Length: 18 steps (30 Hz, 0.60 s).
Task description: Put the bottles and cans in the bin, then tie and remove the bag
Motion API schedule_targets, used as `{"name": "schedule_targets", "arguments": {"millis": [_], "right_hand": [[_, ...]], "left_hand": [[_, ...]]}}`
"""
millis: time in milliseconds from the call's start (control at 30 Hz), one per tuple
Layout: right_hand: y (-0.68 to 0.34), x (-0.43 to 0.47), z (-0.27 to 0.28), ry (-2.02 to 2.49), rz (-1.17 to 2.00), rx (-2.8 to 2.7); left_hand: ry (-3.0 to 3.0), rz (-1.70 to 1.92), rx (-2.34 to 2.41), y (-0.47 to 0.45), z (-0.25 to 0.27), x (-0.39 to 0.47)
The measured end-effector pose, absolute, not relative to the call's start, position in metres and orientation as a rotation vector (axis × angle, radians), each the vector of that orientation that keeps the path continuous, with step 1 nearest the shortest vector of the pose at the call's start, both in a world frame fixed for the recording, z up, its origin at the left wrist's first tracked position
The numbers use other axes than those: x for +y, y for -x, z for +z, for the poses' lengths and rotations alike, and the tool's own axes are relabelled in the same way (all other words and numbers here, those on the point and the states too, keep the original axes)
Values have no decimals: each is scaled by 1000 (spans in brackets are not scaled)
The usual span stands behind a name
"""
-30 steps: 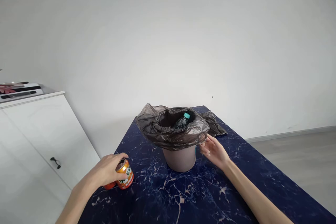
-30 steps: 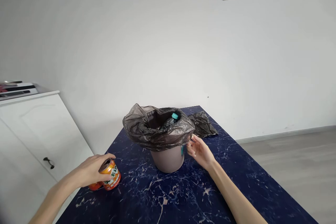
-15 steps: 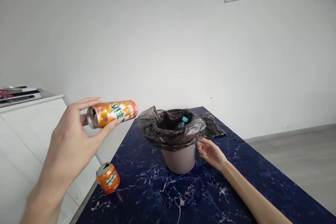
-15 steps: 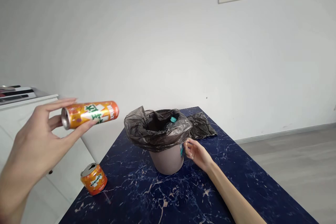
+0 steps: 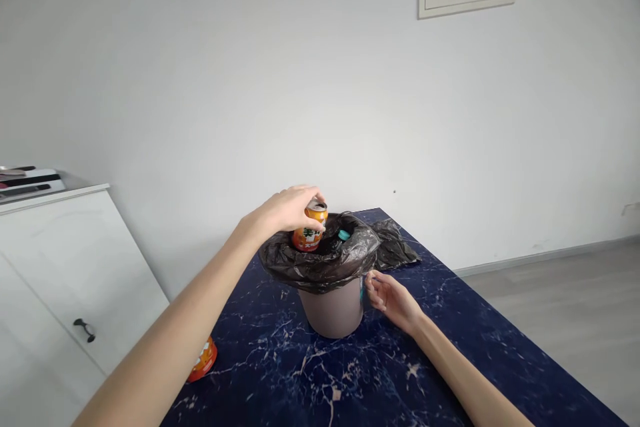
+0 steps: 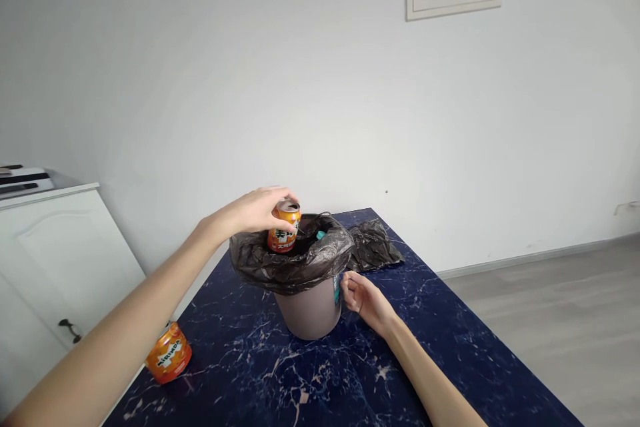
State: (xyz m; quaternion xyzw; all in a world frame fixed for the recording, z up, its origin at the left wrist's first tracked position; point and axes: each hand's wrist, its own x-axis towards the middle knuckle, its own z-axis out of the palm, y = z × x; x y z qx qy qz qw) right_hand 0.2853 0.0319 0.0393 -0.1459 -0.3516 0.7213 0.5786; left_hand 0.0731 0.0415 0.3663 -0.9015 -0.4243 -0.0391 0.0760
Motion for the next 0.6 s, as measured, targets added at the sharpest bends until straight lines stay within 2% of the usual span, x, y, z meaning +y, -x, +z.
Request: {"name": "schedule_targets", "arguments": {"millis": [367,600], "right_hand": [[-286,34,39,321,1689,-824],[-285,33,37,322,1689,-828]], "left_hand": [[2731,192,-1390,-81,330,63],[2704,-3,-1459,-55,327,67]]}}
